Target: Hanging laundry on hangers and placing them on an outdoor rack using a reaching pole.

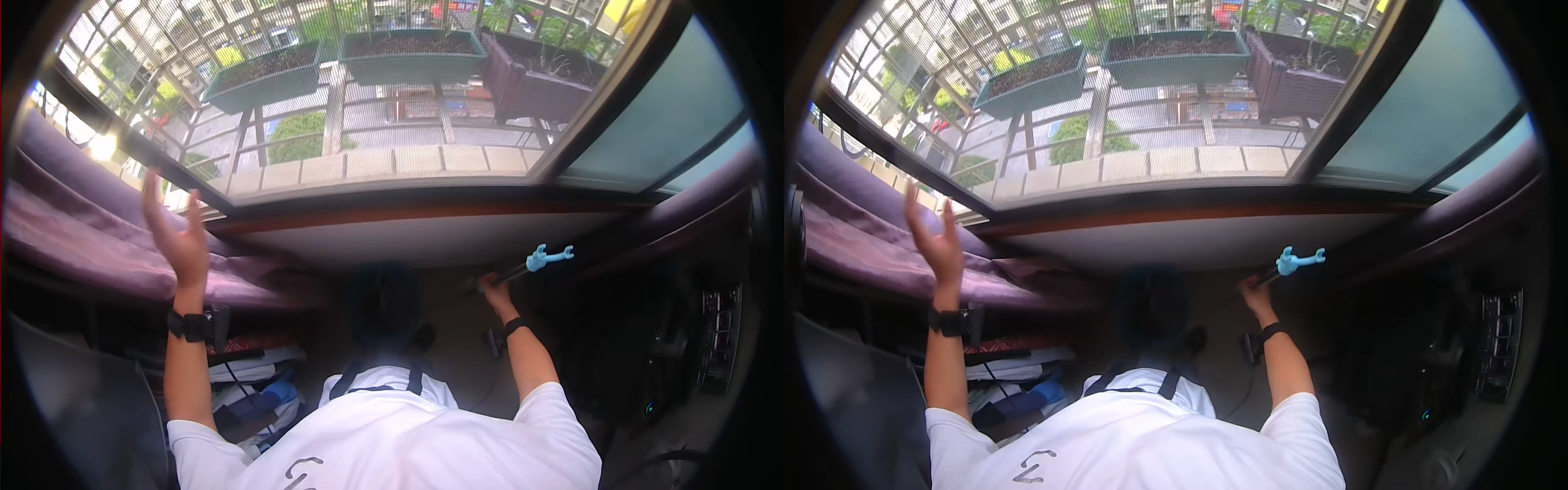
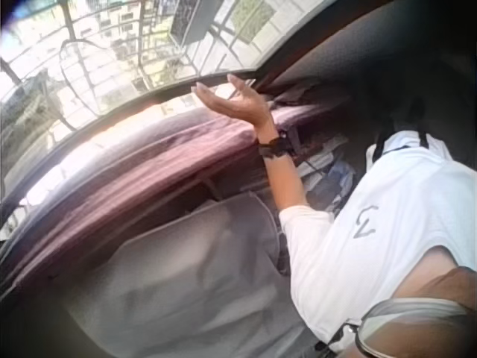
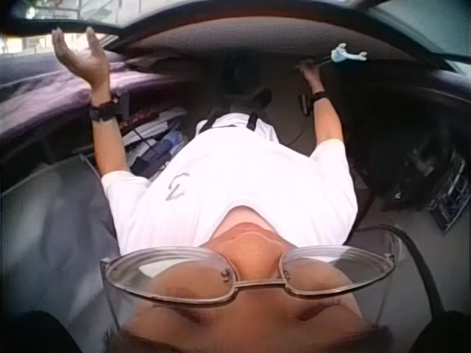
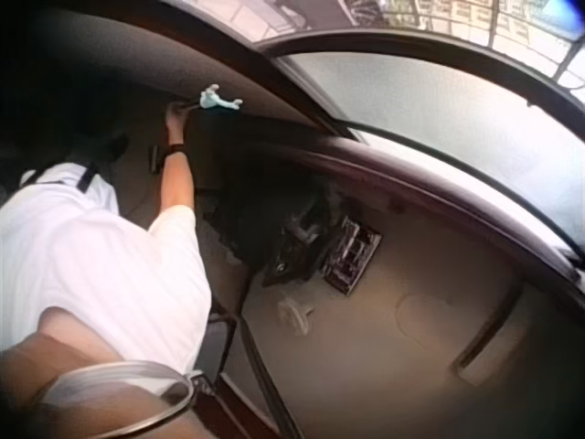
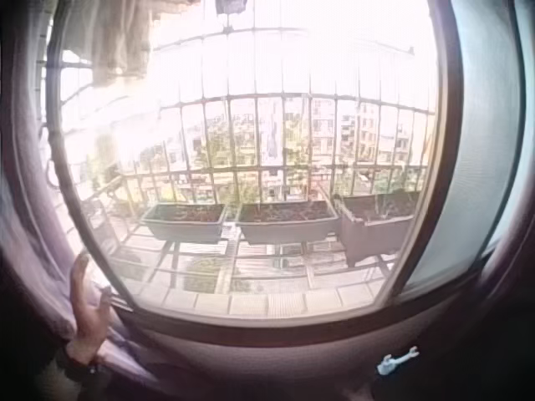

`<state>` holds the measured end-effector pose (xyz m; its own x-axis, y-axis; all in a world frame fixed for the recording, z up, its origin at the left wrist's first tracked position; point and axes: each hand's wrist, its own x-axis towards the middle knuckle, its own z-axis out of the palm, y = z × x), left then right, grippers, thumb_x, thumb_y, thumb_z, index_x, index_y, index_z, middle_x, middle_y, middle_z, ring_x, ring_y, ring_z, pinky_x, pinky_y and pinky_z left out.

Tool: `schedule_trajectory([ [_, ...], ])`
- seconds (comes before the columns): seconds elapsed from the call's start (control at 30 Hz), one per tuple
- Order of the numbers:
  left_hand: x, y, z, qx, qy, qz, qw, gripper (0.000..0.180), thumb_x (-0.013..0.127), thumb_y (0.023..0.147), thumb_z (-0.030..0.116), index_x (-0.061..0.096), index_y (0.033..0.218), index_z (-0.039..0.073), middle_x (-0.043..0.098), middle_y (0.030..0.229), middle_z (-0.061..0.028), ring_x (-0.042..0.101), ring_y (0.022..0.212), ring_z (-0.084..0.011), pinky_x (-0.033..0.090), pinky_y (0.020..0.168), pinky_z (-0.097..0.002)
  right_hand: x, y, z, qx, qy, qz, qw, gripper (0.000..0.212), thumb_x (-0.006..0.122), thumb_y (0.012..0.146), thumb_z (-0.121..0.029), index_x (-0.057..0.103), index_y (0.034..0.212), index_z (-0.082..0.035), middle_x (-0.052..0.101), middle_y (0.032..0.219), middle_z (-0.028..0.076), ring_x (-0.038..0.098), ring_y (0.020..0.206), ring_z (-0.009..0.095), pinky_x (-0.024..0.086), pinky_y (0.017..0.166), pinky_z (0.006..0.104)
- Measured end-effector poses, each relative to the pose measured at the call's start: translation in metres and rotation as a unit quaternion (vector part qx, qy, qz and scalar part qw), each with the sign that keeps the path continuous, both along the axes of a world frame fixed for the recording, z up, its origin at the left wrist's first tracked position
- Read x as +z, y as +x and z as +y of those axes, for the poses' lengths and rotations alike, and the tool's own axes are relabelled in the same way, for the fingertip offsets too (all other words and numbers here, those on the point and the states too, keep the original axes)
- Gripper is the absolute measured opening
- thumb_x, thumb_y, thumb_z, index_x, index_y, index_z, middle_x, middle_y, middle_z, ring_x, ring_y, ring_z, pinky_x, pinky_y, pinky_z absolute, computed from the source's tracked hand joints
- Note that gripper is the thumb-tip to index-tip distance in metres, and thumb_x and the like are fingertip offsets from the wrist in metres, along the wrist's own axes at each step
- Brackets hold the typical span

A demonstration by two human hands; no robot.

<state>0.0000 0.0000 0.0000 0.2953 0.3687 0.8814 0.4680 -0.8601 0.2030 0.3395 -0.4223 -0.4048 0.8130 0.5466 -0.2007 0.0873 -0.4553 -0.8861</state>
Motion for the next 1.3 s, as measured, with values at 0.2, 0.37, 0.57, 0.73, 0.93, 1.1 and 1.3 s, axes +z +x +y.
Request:
schedule_trajectory([
  [0.2,-0.084,-0.015,-0.089,-0.238,-0.293,0.251,0.891,0.023,0.065,0.079,0.004,0.063,0.101,0.001,0.065,0.096,-0.0145,0.063,0.091,-0.0298,0.049,0.081,-0.0363,-0.006,0.020,0.011,-0.071,-0.007,0.064,0.995,0.021,0.065,0.081,-0.020,0.057,0.083,-0.002,0.059,0.071,0.006,0.057,0.069,0.015,0.045,0.064,0.0327],
  [0.37,-0.193,-0.082,-0.147,-0.190,-0.626,0.306,0.691,0.023,0.065,0.080,0.009,0.062,0.100,-0.002,0.066,0.086,-0.0153,0.066,0.077,-0.0208,0.052,0.070,-0.0299,-0.018,0.032,0.018,-0.093,-0.018,-0.135,0.986,0.035,0.069,0.080,-0.029,0.057,0.092,0.001,0.061,0.086,0.012,0.058,0.083,0.024,0.044,0.075,0.0362],
  [0.57,-0.313,-0.155,-0.167,-0.087,-0.685,0.376,0.618,0.025,0.066,0.081,0.017,0.062,0.099,0.000,0.067,0.077,-0.0139,0.066,0.070,-0.0212,0.052,0.068,-0.0310,-0.019,0.045,0.023,-0.075,-0.055,-0.113,0.989,0.052,0.073,0.077,-0.034,0.052,0.110,0.001,0.057,0.103,0.017,0.054,0.100,0.029,0.041,0.087,0.0363],
  [0.73,-0.360,-0.162,-0.198,-0.096,-0.707,0.417,0.563,0.027,0.065,0.080,0.021,0.064,0.100,0.003,0.067,0.081,-0.0168,0.067,0.078,-0.0298,0.052,0.072,-0.0367,-0.014,0.021,0.032,-0.175,0.030,-0.210,0.962,0.066,0.075,0.076,-0.031,0.042,0.124,-0.001,0.055,0.114,0.017,0.050,0.112,0.025,0.038,0.094,0.0356],
  [0.93,-0.368,-0.114,-0.221,-0.178,-0.769,0.363,0.495,0.026,0.062,0.085,0.017,0.061,0.105,-0.001,0.068,0.088,-0.0139,0.067,0.078,-0.0199,0.053,0.073,-0.0304,-0.063,-0.081,0.004,-0.363,-0.012,-0.124,0.923,0.065,0.072,0.080,-0.027,0.037,0.127,0.001,0.057,0.109,0.014,0.055,0.104,0.022,0.042,0.090,0.0330],
  [1.1,-0.404,-0.105,-0.227,-0.169,-0.804,0.320,0.472,0.027,0.059,0.088,0.013,0.057,0.112,0.001,0.065,0.087,-0.0090,0.063,0.079,-0.0146,0.050,0.072,-0.0265,-0.163,-0.180,0.009,0.030,-0.224,0.138,0.964,0.026,0.068,0.080,-0.023,0.063,0.094,-0.002,0.066,0.082,0.014,0.065,0.075,0.024,0.050,0.070,0.0331],
  [1.3,-0.453,-0.136,-0.225,-0.118,-0.832,0.266,0.473,0.028,0.057,0.091,0.012,0.053,0.117,0.004,0.064,0.095,-0.0061,0.061,0.089,-0.0116,0.048,0.074,-0.0225,-0.255,-0.259,0.178,-0.051,-0.093,0.296,0.949,0.063,0.071,0.076,-0.039,0.053,0.117,0.005,0.066,0.099,0.017,0.064,0.094,0.029,0.049,0.083,0.0360],
])
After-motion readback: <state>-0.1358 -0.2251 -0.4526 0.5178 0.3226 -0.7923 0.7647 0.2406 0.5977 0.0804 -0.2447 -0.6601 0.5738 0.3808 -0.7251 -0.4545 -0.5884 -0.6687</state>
